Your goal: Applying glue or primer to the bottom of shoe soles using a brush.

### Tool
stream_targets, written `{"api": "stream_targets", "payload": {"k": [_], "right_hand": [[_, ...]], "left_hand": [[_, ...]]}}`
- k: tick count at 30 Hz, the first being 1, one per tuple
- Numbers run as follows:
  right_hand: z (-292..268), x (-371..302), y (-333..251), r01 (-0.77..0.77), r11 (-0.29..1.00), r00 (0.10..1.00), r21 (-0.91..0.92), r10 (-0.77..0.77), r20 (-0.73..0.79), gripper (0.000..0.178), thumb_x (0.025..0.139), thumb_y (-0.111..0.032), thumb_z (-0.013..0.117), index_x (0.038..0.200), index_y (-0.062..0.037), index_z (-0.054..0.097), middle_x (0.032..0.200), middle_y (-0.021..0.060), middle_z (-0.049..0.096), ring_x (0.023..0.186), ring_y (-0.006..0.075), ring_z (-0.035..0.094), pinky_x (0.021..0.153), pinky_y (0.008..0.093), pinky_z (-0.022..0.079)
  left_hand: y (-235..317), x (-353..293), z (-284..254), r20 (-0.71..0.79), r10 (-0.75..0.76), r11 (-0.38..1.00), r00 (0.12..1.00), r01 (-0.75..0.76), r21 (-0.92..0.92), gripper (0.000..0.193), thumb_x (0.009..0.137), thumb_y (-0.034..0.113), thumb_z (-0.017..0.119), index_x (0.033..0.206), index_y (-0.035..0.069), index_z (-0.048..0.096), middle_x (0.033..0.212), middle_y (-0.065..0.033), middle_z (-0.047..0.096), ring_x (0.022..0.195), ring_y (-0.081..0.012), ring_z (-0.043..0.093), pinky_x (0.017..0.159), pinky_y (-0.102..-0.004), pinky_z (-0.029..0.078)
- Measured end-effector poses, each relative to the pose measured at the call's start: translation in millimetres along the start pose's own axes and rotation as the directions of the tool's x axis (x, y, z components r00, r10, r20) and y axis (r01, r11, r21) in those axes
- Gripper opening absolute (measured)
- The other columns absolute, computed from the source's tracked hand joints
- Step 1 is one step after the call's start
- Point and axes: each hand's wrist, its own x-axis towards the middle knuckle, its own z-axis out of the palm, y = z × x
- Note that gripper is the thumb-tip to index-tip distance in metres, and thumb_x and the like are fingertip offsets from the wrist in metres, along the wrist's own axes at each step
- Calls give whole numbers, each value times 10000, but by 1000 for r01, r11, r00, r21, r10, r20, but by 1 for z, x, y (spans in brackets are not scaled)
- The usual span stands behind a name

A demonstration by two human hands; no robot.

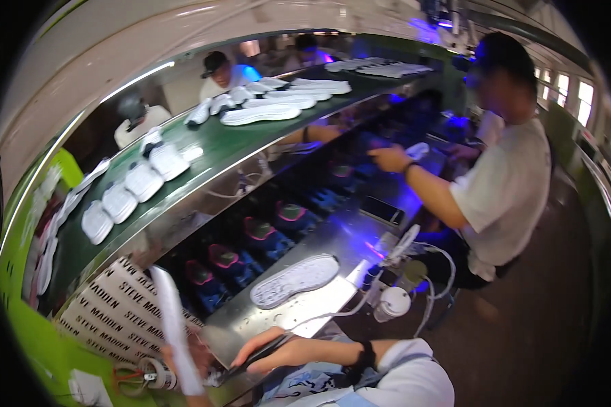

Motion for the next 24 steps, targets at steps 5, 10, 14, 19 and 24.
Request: {"api": "stream_targets", "payload": {"k": [5, 10, 14, 19, 24], "right_hand": [[-28, 24, 36, 119, 761, 688, -638, -526, -499, 233, 816, -48, 644, 1045, -11, 655, 978, 114, 684, 877, 159, 660, 784, 279, 519], [1, 2, 48, 199, 862, 874, -467, -371, -313, 200, 805, -41, 646, 1001, -5, 657, 992, 154, 670, 921, 219, 658, 830, 293, 503], [6, 6, 45, 147, 750, 901, -645, -371, -225, 202, 782, -17, 655, 983, -5, 663, 1005, 162, 667, 909, 232, 665, 818, 303, 510], [7, 21, 39, 160, 849, 924, -503, -309, -227, 209, 768, -21, 650, 977, -10, 656, 1010, 159, 659, 903, 280, 655, 793, 330, 519], [4, 9, 31, 68, 920, 998, -385, -65, 21, 219, 748, -14, 658, 966, -21, 681, 980, 137, 676, 898, 256, 660, 802, 312, 514]], "left_hand": [[-122, 29, -16, 185, -166, 961, 969, 201, -188, 764, 862, 616, 370, 1394, 69, 325, 1327, -200, 458, 1143, -395, 504, 942, -567, 410], [-150, 22, -165, 37, -120, 915, 992, 124, -383, 663, 859, 587, 375, 1214, 36, 478, 1090, -163, 578, 994, -293, 582, 879, -434, 489], [-130, 66, -16, -233, -70, 988, 970, 34, -153, 630, 888, 549, 364, 1243, 41, 478, 1056, -174, 609, 860, -329, 633, 763, -436, 540], [-100, 70, 2, -122, -26, 989, 992, 8, -148, 657, 888, 537, 344, 1276, 16, 440, 1032, -243, 603, 816, -367, 641, 673, -441, 557], [-67, 75, 20, -87, -313, 949, 946, 315, 14, 604, 935, 414, 320, 1322, -46, 382, 1134, -252, 583, 946, -359, 623, 810, -420, 532]]}}
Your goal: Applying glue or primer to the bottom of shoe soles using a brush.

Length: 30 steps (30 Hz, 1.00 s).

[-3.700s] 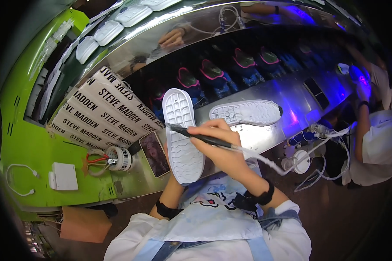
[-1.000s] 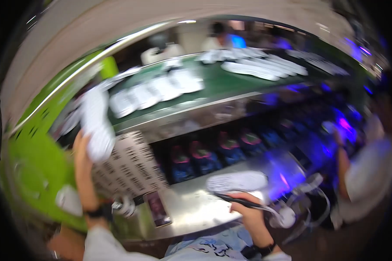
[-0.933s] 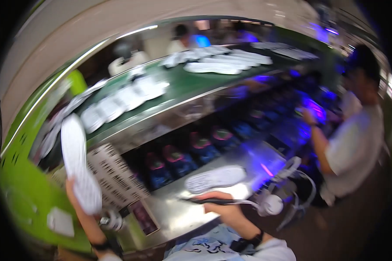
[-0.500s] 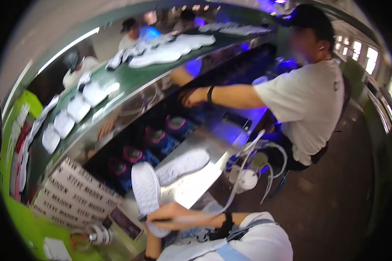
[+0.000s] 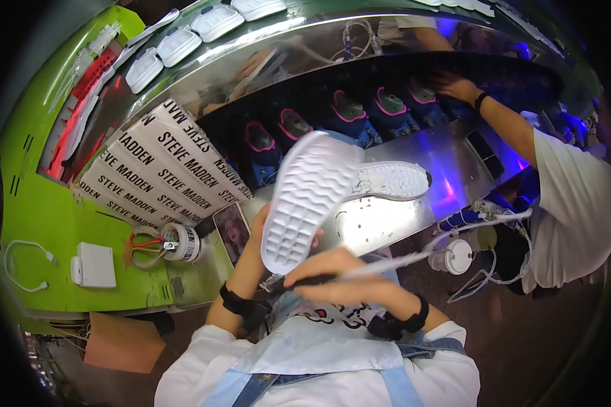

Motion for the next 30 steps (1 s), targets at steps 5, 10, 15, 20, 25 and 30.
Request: {"api": "stream_targets", "payload": {"k": [5, 10, 15, 20, 25, 30], "right_hand": [[-7, -2, 10, 50, 978, 987, -202, -17, 163, 218, 728, -56, 658, 941, -55, 703, 902, 95, 696, 814, 249, 662, 742, 310, 514], [-28, 6, -5, 282, 759, 954, -587, -284, 92, 178, 722, -117, 679, 894, -103, 723, 908, 28, 690, 781, 246, 627, 765, 338, 505], [-56, -17, -1, -48, 999, 982, 1, 47, -181, 216, 706, -3, 684, 920, -24, 703, 946, 101, 673, 877, 215, 617, 816, 311, 490], [-24, 3, -5, -326, 942, 910, 77, 335, -245, 223, 738, -12, 661, 954, -42, 706, 943, 86, 677, 899, 153, 606, 809, 265, 479], [8, 23, 25, -22, 899, 822, -438, -234, -520, 130, 733, -82, 663, 859, -88, 694, 820, 98, 645, 814, 255, 582, 876, 348, 400], [6, 26, 22, -6, 982, 896, -188, -79, -437, 177, 724, -58, 660, 899, -54, 681, 810, 103, 662, 792, 272, 623, 836, 336, 458]], "left_hand": [[23, 21, -9, -55, -312, 706, 948, 271, 654, 423, 910, 213, 535, 1239, -51, 521, 1179, -181, 593, 1055, -227, 593, 916, -327, 475], [29, 36, 4, -286, -572, 608, 769, 632, 481, 283, 909, 236, 558, 1059, 15, 653, 856, -22, 670, 699, -73, 615, 629, -219, 502], [22, 14, -23, -143, -450, 887, 882, 460, 48, 533, 891, 390, 514, 1273, 20, 472, 1253, -127, 512, 1117, -213, 481, 964, -334, 373], [-44, 13, 3, 41, 323, 887, 945, -287, -361, 699, 890, 518, 328, 1413, 55, 310, 1413, -199, 372, 1293, -373, 358, 1101, -490, 253], [-58, 18, 11, -313, 254, 775, 915, -386, -499, 728, 871, 528, 399, 1422, 65, 288, 1378, -196, 398, 1099, -405, 516, 856, -482, 502], [-44, 12, -13, 16, 408, 825, 913, -361, -435, 717, 856, 485, 508, 1444, 142, 283, 1443, -133, 333, 1082, -336, 468, 975, -470, 400]]}}
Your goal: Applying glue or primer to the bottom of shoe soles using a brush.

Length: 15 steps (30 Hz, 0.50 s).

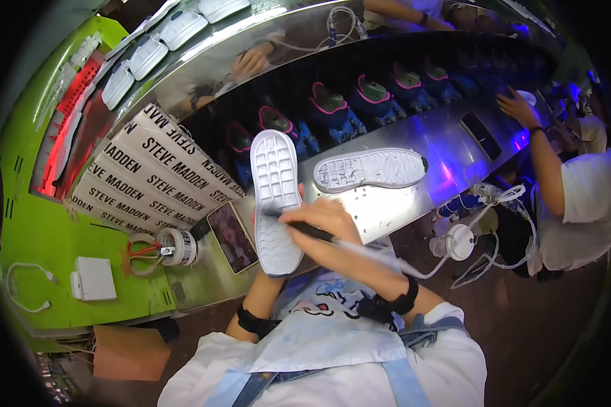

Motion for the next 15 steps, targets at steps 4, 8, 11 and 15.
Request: {"api": "stream_targets", "payload": {"k": [4, 8, 11, 15], "right_hand": [[0, -9, -10, -211, 962, 904, 176, 123, 410, 187, 786, -46, 666, 972, -34, 668, 968, 73, 682, 848, 145, 646, 759, 261, 504], [-6, -2, -11, -334, 899, 913, 285, 232, 336, 136, 846, -42, 624, 964, 4, 672, 893, 59, 687, 786, 98, 636, 709, 230, 516], [-24, -1, -20, -714, 659, 647, 237, 491, 583, 149, 872, -83, 610, 942, 36, 664, 895, 77, 682, 729, 113, 649, 664, 227, 520], [-20, 4, -4, -177, 970, 875, 169, 76, 479, 141, 847, -82, 606, 928, 17, 664, 864, 76, 677, 772, 129, 644, 703, 242, 508]], "left_hand": [[13, 9, 3, 87, -166, 986, 982, 164, 35, 807, 830, 514, 525, 1440, 66, 243, 1386, -164, 383, 1098, -367, 485, 915, -468, 456], [28, 14, 14, 8, -227, 931, 974, 215, 295, 807, 805, 544, 412, 1349, -50, 361, 1198, -309, 514, 975, -405, 597, 821, -468, 527], [33, 13, 26, 7, -334, 890, 943, 313, 333, 776, 797, 499, 413, 1315, -77, 389, 1210, -320, 507, 1030, -394, 583, 875, -438, 506], [39, 23, 40, -128, -374, 842, 918, 394, 369, 780, 732, 425, 533, 1310, -80, 396, 1186, -336, 517, 1016, -396, 595, 868, -437, 514]]}}
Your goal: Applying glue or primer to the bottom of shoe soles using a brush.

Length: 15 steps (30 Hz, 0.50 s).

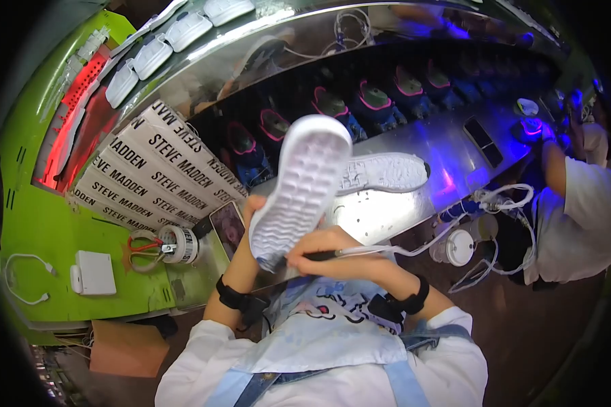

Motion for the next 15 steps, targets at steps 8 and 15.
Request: {"api": "stream_targets", "payload": {"k": [8, 15], "right_hand": [[-5, -14, -15, 43, 969, 998, -244, -30, 56, 121, 798, -89, 641, 829, 27, 660, 737, 112, 666, 697, 241, 657, 652, 295, 503], [-21, -25, -8, 165, 942, 984, -291, -178, -17, 130, 840, -87, 607, 798, 29, 645, 813, 119, 664, 669, 213, 634, 615, 305, 489]], "left_hand": [[10, 5, 23, -283, -347, 908, 894, 396, 140, 531, 779, 320, 534, 1166, -45, 556, 1078, -189, 639, 912, -260, 645, 849, -328, 507], [13, 9, 55, -567, -296, 750, 769, 554, 361, 413, 766, 278, 671, 1097, 36, 621, 965, -86, 661, 805, -150, 633, 725, -245, 508]]}}
